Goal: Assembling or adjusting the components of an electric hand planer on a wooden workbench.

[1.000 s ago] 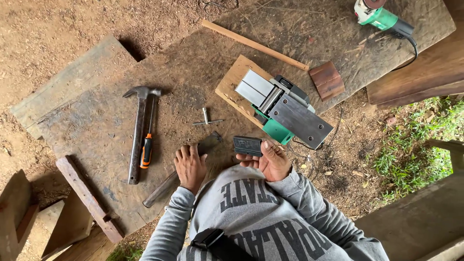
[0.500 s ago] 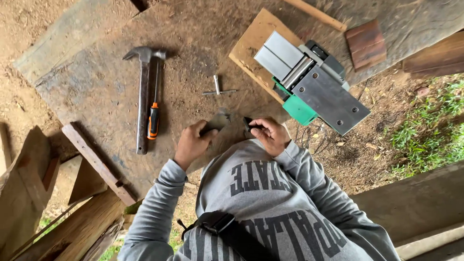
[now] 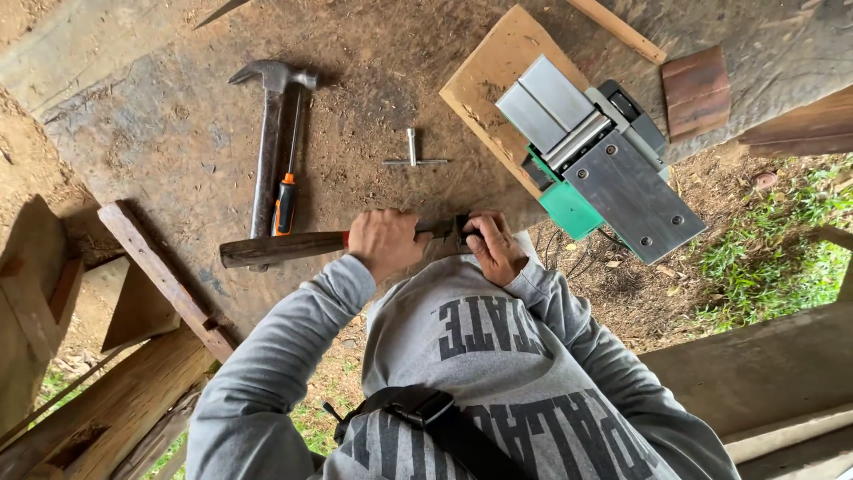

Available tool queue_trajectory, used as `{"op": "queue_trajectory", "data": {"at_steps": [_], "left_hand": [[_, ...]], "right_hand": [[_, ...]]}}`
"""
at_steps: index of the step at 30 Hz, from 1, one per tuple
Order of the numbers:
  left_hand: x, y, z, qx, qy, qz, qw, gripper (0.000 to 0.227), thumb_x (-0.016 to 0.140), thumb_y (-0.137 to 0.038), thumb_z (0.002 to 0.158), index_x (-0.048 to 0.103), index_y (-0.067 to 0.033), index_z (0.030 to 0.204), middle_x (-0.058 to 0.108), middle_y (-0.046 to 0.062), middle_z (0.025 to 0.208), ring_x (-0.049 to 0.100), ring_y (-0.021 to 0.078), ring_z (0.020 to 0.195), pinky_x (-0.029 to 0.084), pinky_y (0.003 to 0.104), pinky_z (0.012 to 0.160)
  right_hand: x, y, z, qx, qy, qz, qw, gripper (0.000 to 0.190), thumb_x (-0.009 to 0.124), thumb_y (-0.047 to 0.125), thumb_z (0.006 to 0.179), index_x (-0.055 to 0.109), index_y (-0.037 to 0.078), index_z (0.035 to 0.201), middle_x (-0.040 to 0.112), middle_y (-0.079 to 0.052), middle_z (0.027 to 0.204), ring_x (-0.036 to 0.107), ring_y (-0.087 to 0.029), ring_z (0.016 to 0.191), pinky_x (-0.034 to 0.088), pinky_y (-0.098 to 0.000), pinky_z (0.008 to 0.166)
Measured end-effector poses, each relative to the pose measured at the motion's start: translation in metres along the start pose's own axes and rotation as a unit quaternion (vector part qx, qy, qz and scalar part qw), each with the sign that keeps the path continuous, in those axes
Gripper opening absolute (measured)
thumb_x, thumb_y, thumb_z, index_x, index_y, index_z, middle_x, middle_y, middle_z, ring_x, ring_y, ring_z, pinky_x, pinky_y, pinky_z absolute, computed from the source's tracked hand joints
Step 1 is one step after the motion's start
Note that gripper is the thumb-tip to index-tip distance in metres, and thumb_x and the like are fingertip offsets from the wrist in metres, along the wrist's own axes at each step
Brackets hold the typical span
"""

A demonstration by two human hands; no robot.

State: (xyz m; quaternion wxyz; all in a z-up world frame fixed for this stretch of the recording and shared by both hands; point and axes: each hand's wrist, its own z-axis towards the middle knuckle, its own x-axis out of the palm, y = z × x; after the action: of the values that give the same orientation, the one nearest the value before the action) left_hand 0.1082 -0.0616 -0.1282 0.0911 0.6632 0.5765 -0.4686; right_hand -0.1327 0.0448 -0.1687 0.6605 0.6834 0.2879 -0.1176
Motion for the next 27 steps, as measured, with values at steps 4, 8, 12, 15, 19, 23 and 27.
{"op": "queue_trajectory", "data": {"at_steps": [4, 8, 12, 15, 19, 23, 27], "left_hand": [[0.003, 0.002, 0.003, -0.002, 0.005, -0.009, 1.000, 0.047, 0.061, -0.055, 0.093, 0.075, -0.0098, 0.093, 0.074, 0.018, 0.079, 0.074, 0.0349, 0.073, 0.057, 0.048, 0.069], [0.007, 0.001, 0.001, -0.007, -0.002, -0.042, 0.999, 0.047, 0.061, -0.053, 0.092, 0.075, -0.0088, 0.091, 0.074, 0.019, 0.079, 0.074, 0.0366, 0.075, 0.058, 0.049, 0.071], [0.006, 0.004, 0.003, 0.003, -0.020, -0.064, 0.998, 0.044, 0.063, -0.051, 0.090, 0.076, -0.0085, 0.087, 0.073, 0.021, 0.078, 0.073, 0.0380, 0.074, 0.058, 0.050, 0.071], [0.000, 0.003, -0.003, 0.001, -0.006, -0.072, 0.997, 0.044, 0.061, -0.050, 0.093, 0.074, -0.0083, 0.088, 0.073, 0.020, 0.076, 0.073, 0.0364, 0.071, 0.058, 0.049, 0.069], [0.002, 0.005, -0.007, 0.010, 0.017, -0.070, 0.997, 0.045, 0.059, -0.050, 0.094, 0.072, -0.0073, 0.090, 0.073, 0.018, 0.073, 0.074, 0.0332, 0.067, 0.058, 0.048, 0.065], [0.001, 0.005, -0.014, 0.017, 0.007, -0.079, 0.997, 0.044, 0.061, -0.050, 0.091, 0.072, -0.0080, 0.090, 0.072, 0.018, 0.073, 0.073, 0.0336, 0.067, 0.058, 0.048, 0.065], [-0.011, 0.003, -0.024, 0.035, -0.002, -0.088, 0.996, 0.044, 0.063, -0.051, 0.090, 0.071, -0.0081, 0.092, 0.073, 0.016, 0.075, 0.073, 0.0331, 0.067, 0.058, 0.048, 0.066]], "right_hand": [[0.002, 0.002, 0.006, 0.003, 0.005, -0.016, 1.000, 0.028, 0.071, 0.017, 0.098, 0.057, 0.002, 0.116, 0.055, -0.020, 0.126, 0.057, -0.035, 0.117, 0.048, -0.0412, 0.101], [0.003, 0.003, 0.005, 0.027, 0.014, -0.009, 0.999, 0.030, 0.072, 0.019, 0.097, 0.056, 0.001, 0.116, 0.055, -0.021, 0.126, 0.057, -0.035, 0.117, 0.048, -0.0412, 0.101], [0.005, 0.000, 0.005, 0.043, 0.005, -0.008, 0.999, 0.033, 0.071, 0.019, 0.097, 0.056, 0.000, 0.118, 0.056, -0.021, 0.126, 0.058, -0.035, 0.117, 0.048, -0.0415, 0.101], [0.008, 0.003, 0.002, 0.053, 0.003, -0.003, 0.999, 0.036, 0.070, 0.021, 0.098, 0.054, -0.001, 0.121, 0.056, -0.022, 0.125, 0.058, -0.036, 0.117, 0.047, -0.0425, 0.103], [0.010, -0.004, 0.001, 0.071, -0.001, -0.010, 0.997, 0.039, 0.069, 0.026, 0.100, 0.052, -0.001, 0.122, 0.056, -0.022, 0.123, 0.058, -0.036, 0.116, 0.047, -0.0440, 0.103], [0.011, -0.008, 0.000, 0.060, 0.005, -0.014, 0.998, 0.040, 0.069, 0.027, 0.100, 0.052, -0.001, 0.122, 0.056, -0.022, 0.124, 0.058, -0.036, 0.116, 0.048, -0.0444, 0.102], [0.011, -0.006, 0.002, 0.046, -0.001, -0.019, 0.999, 0.042, 0.069, 0.029, 0.100, 0.052, -0.002, 0.123, 0.056, -0.022, 0.126, 0.058, -0.037, 0.116, 0.048, -0.0444, 0.101]]}}
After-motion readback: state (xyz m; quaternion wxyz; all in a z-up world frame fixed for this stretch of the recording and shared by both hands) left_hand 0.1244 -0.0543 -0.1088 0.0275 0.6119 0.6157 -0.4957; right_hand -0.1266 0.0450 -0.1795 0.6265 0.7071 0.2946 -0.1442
